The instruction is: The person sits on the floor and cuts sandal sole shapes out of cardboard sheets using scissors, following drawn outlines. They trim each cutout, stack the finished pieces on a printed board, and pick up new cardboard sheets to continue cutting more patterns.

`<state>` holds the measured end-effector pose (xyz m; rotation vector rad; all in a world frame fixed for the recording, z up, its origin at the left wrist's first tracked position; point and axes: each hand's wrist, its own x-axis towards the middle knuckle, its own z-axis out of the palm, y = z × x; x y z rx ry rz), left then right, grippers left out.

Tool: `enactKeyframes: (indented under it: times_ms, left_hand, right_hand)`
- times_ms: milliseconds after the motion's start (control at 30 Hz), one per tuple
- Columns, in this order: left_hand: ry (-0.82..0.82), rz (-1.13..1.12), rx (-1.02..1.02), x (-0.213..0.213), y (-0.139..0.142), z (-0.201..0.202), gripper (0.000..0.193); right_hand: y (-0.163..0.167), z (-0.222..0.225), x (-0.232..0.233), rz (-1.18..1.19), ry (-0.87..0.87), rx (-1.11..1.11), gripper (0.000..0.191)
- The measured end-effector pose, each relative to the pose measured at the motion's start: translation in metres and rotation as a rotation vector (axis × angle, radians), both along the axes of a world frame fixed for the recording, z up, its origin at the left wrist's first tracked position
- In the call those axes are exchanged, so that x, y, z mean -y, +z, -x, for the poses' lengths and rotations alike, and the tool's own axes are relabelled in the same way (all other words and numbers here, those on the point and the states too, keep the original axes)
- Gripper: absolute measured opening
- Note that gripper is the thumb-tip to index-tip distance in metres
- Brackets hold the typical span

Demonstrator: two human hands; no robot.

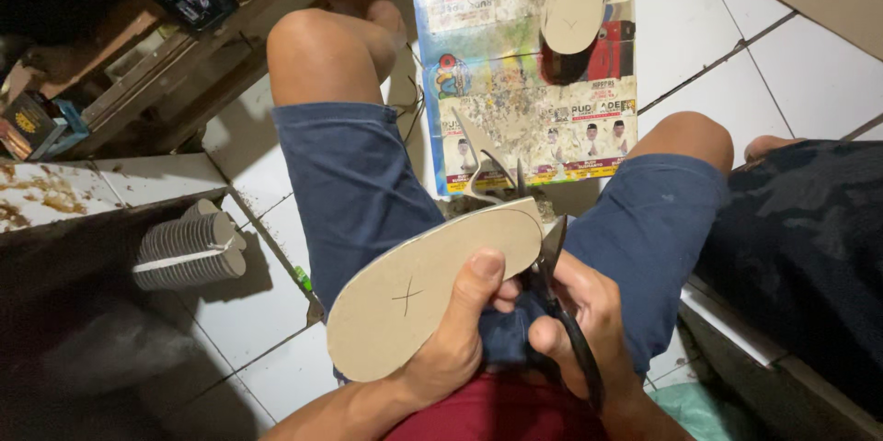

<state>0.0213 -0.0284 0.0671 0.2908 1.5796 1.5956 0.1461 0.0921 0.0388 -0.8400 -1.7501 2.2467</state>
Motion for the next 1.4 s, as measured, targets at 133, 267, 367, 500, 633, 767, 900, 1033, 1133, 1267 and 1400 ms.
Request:
enactKeyframes:
  times_ms: [133,267,367,500,633,767,900,1033,1133,1267,1400]
  left_hand:
    - [0.006,-0.17,0.137,-0.001,-0.001,0.007,0.037]
    - [-0.003,-0.112,0.096,0.002,-0.002,0.014,0.036]
    - [-0.169,-0.053,0.072,0.006,0.002,0.019,0.038]
    - [-0.094,-0.029,0.132,0.006,0.002,0.024,0.032]
    - [-0.039,0.015,0.164,0.011,0.002,0.034,0.029]
    - [-0.154,0.106,0.177,0.011,0.004,0.04,0.029]
    - [-0.247,0.15,0.118,0.009,0.012,0.049,0.03]
    - [-0.343,0.129,0.114,0.01,0.016,0.069,0.033]
    - [-0.433,0.088,0.108,0.01,0.02,0.076,0.037]
    - [-0.494,0.169,0.02,0.006,0.026,0.079,0.034]
    - [-0.514,0.162,0.006,0.003,0.033,0.088,0.032]
  right_hand:
    - [-0.005,-0.007,0.003,0.045,-0.005,0.025,0.094]
    - [-0.005,-0.01,0.001,0.023,0.033,0.095,0.094]
    - [-0.003,-0.009,-0.003,0.039,0.043,-0.032,0.09]
    - [-0.007,-0.01,-0.004,0.043,0.058,-0.082,0.09]
    - [-0.012,-0.018,-0.004,0.113,0.087,0.12,0.094]
    - [-0.01,-0.018,-0.006,0.123,0.07,0.086,0.098]
    - [-0.006,-0.012,-0.011,0.112,0.07,0.01,0.098]
    - [-0.004,-0.011,-0.012,0.115,0.135,0.092,0.091]
    - [-0.002,-0.013,-0.013,0.137,0.15,0.156,0.094]
    - [0.001,-0.012,-0.015,0.14,0.145,0.018,0.088]
    - [0.005,-0.009,-0.017,0.116,0.177,0.056,0.089]
